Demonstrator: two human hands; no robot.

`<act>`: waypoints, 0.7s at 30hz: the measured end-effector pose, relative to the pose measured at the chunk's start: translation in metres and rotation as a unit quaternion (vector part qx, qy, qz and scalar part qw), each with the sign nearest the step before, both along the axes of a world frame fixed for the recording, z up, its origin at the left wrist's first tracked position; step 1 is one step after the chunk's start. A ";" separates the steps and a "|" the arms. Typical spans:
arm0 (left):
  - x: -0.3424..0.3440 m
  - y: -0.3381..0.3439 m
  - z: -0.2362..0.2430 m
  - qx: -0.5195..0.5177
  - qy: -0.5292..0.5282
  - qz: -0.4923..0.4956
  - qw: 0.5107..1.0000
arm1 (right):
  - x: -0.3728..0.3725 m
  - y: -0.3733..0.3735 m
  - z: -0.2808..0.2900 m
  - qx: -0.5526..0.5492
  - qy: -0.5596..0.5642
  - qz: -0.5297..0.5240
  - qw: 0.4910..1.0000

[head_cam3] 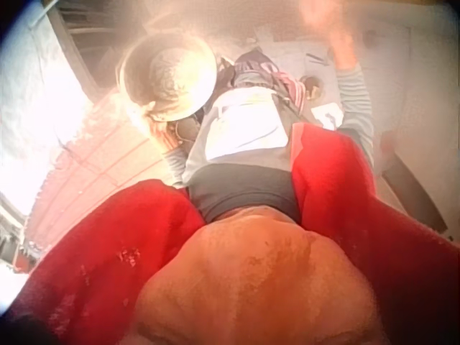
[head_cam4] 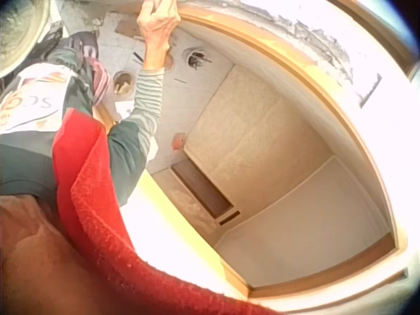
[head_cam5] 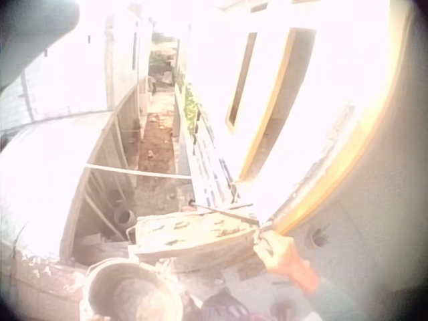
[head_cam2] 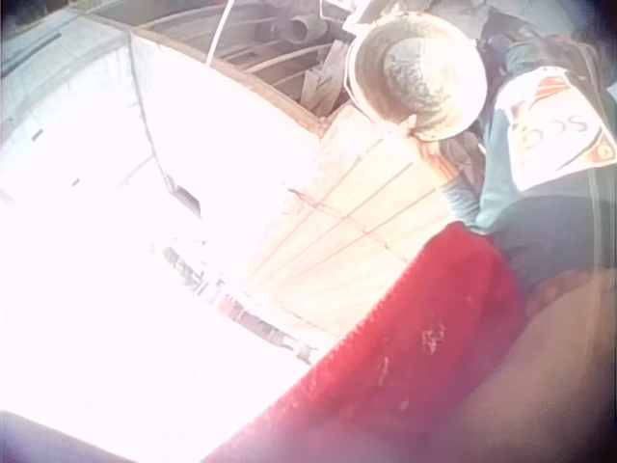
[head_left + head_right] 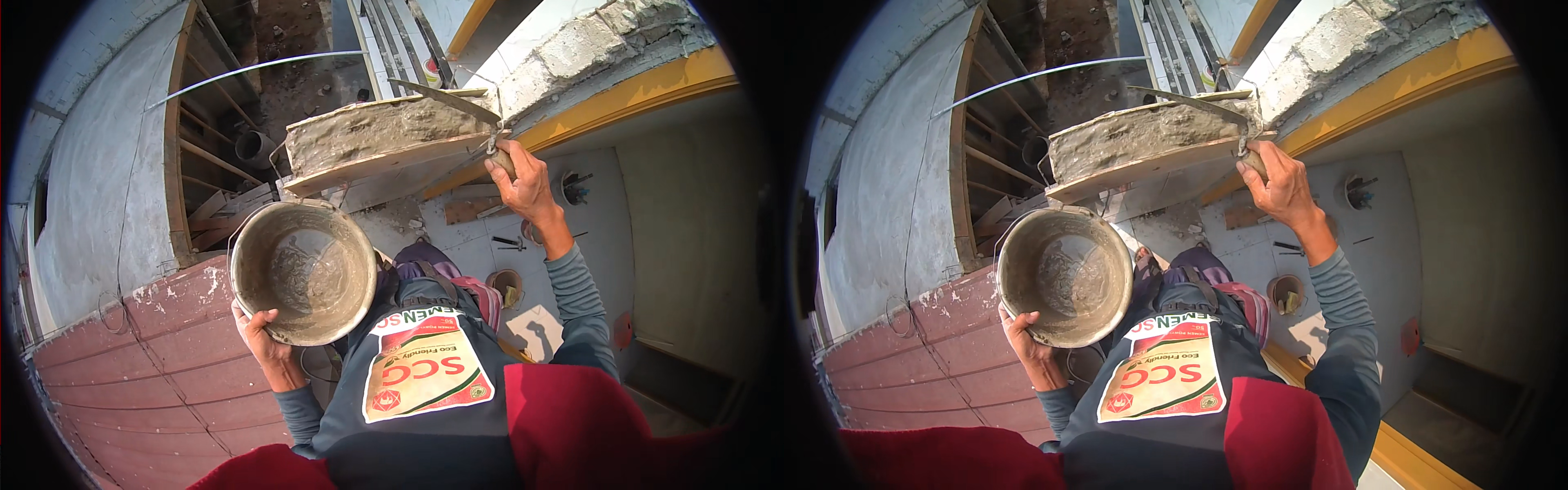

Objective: The person applies mortar to a concrete ledge using a trowel, scooping the mixture from a bucket and spreading it onto the surface.

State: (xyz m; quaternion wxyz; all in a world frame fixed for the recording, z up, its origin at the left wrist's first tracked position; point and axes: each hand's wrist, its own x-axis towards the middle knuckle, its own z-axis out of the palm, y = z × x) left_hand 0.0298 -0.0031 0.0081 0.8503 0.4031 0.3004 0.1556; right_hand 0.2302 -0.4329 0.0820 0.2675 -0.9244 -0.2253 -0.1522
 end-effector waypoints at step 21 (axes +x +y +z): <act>-0.003 0.012 -0.004 0.013 0.014 -0.041 0.999 | -0.012 0.048 -0.202 0.009 -0.096 -0.204 0.974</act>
